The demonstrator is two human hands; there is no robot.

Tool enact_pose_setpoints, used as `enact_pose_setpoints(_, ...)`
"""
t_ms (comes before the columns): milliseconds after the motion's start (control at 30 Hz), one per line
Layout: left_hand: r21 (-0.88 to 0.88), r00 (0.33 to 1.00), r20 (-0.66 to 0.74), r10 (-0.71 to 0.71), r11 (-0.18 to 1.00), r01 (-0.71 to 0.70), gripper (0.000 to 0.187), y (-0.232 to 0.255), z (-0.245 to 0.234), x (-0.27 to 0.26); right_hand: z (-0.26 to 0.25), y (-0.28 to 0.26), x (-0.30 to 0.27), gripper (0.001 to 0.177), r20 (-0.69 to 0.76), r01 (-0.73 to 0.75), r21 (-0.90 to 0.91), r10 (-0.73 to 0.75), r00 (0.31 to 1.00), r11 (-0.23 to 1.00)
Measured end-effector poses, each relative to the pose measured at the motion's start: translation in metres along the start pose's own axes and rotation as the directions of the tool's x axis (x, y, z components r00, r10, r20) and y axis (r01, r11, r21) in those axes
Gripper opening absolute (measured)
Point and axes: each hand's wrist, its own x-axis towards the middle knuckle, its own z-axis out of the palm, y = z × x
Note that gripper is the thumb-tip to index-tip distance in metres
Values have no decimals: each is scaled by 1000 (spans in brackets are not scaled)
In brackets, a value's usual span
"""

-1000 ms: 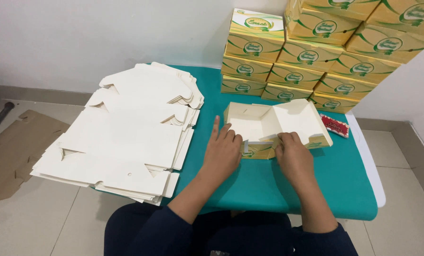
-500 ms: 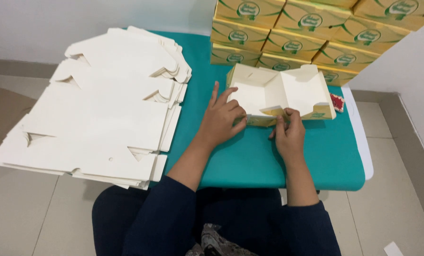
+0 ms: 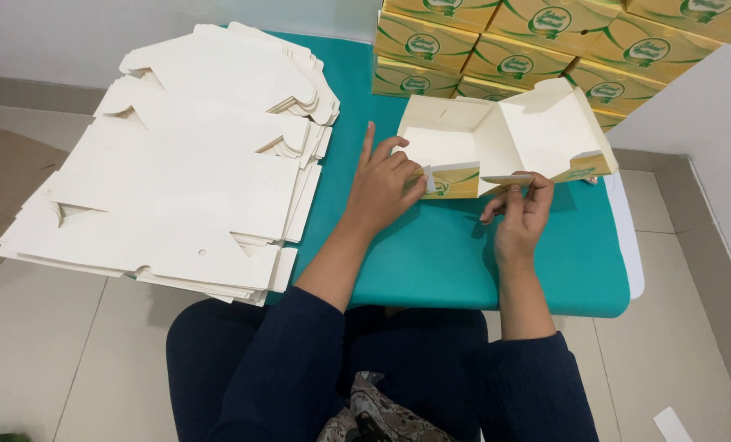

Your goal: The person assembles flat cardboard snack boxes by folding along pre-cut lines, inserting a small red packet into each box, and closing the lid. The person repeats this process for multiple boxes, stacking the finished boxes on the table.

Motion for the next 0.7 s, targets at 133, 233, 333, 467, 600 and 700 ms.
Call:
enact_pose_setpoints(133,-19,998,22,57,998,-56,8,9,-8,3,11,-17,1,12,101,157,-244,-135,986,957)
enact_pose_setpoints(233,-40,993,67,96,995,-94,8,11,-9,5,14,-26,3,11,136,190,-309,-154,979,932)
enact_pose_setpoints(333,-1,986,103,133,991,-134,9,12,-9,2,13,-25,2,14,154,155,-276,-116,981,949)
enact_pose_setpoints(467,-81,984,117,132,989,-123,8,12,-8,2,12,-22,2,14,187,200,-291,-149,971,936)
enact_pose_setpoints(600,-111,981,136,136,986,-121,7,15,-9,3,-1,20,-3,14,159,178,-270,-139,977,946)
enact_pose_setpoints(700,-121,982,133,134,986,-118,7,15,-9,2,5,1,0,13,173,204,-325,-154,973,924)
